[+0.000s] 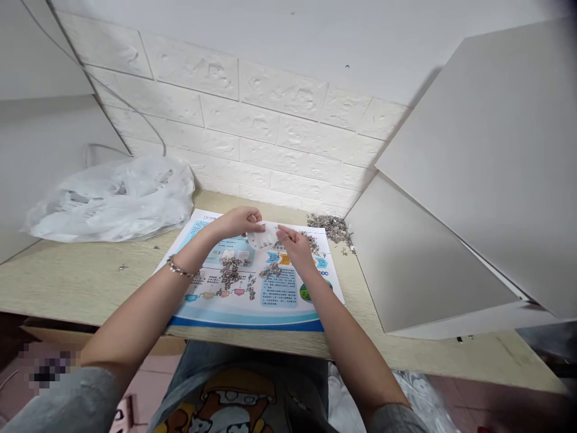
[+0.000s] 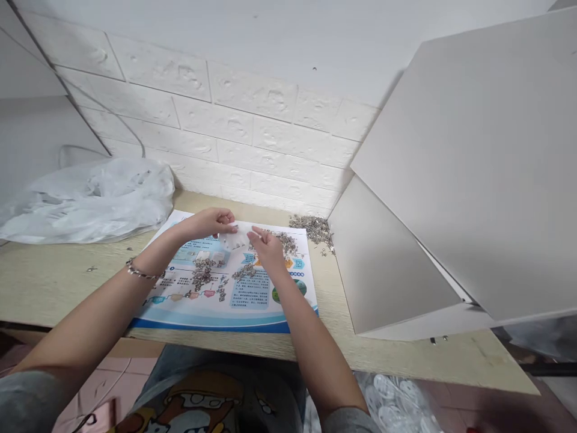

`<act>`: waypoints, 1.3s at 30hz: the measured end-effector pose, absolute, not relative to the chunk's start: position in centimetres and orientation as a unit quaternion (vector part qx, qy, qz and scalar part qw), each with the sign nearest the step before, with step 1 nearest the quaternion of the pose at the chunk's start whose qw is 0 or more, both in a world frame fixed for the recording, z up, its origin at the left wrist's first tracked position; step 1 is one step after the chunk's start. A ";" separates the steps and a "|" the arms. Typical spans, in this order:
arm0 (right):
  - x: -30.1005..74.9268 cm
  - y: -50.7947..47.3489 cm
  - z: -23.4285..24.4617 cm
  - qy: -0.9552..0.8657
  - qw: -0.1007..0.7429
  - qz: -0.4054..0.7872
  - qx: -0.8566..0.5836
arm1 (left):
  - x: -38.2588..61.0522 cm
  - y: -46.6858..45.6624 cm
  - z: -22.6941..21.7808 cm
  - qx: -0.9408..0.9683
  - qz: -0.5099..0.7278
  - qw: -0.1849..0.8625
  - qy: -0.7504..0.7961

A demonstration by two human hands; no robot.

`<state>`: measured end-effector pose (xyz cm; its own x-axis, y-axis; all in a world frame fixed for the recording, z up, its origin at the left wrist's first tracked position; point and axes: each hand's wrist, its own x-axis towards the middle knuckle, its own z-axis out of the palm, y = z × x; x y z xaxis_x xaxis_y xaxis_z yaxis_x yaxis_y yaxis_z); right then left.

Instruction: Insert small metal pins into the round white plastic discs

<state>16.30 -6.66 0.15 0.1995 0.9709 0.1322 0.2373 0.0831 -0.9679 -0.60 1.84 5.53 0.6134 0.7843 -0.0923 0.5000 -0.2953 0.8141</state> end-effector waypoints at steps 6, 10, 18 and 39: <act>14.9 -6.8 -0.2 -0.500 0.473 0.426 -0.588 | -2.5 1.1 4.4 0.762 0.207 0.480 0.383; 15.4 -6.5 -0.4 -0.450 0.500 0.416 -0.612 | -3.3 2.9 3.0 0.787 0.272 0.279 0.479; 17.1 -5.4 -0.7 -0.394 0.584 0.394 -0.591 | -2.7 4.6 -0.7 0.809 0.171 0.160 0.539; 17.9 -5.0 -1.4 -0.419 0.539 0.381 -0.623 | -2.9 3.6 0.9 0.518 0.288 0.708 0.384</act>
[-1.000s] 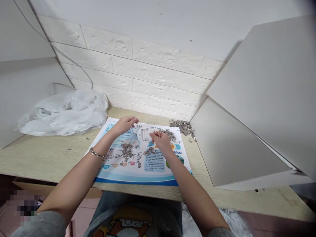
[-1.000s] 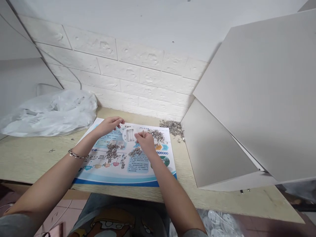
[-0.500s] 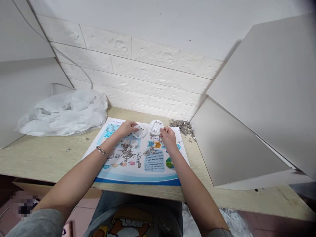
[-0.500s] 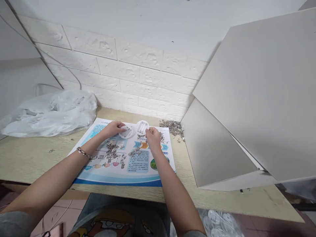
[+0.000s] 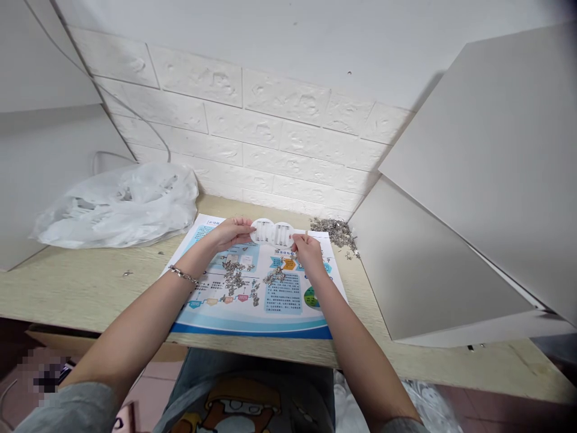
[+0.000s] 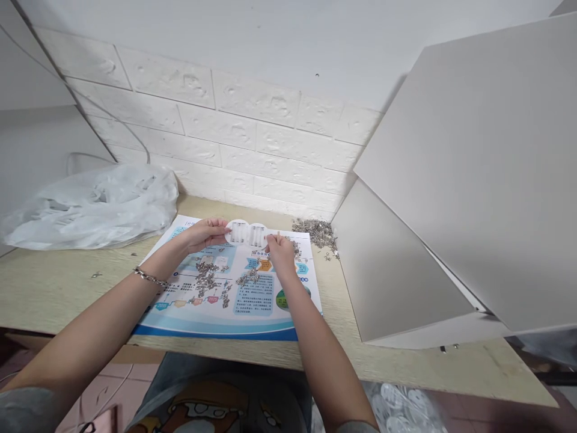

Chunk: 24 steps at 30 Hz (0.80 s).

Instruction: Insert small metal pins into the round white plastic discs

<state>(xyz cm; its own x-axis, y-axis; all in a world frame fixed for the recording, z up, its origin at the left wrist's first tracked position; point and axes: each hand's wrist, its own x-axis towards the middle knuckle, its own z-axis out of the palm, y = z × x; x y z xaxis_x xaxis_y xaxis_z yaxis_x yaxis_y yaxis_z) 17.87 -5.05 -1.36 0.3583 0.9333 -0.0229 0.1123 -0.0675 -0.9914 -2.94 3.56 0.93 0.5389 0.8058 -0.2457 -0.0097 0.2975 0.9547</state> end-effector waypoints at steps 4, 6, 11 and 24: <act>18.2 -4.9 -1.6 -0.423 0.539 0.375 -0.624 | -3.4 3.6 1.1 0.546 0.257 0.710 0.363; 18.4 -4.8 -1.8 -0.423 0.539 0.368 -0.629 | -3.6 3.7 1.2 0.549 0.257 0.707 0.364; 18.9 -4.5 -2.1 -0.416 0.532 0.361 -0.643 | -3.7 3.8 1.1 0.543 0.264 0.700 0.382; 18.9 -4.3 -2.0 -0.411 0.543 0.365 -0.636 | -3.8 3.6 1.6 0.540 0.247 0.725 0.350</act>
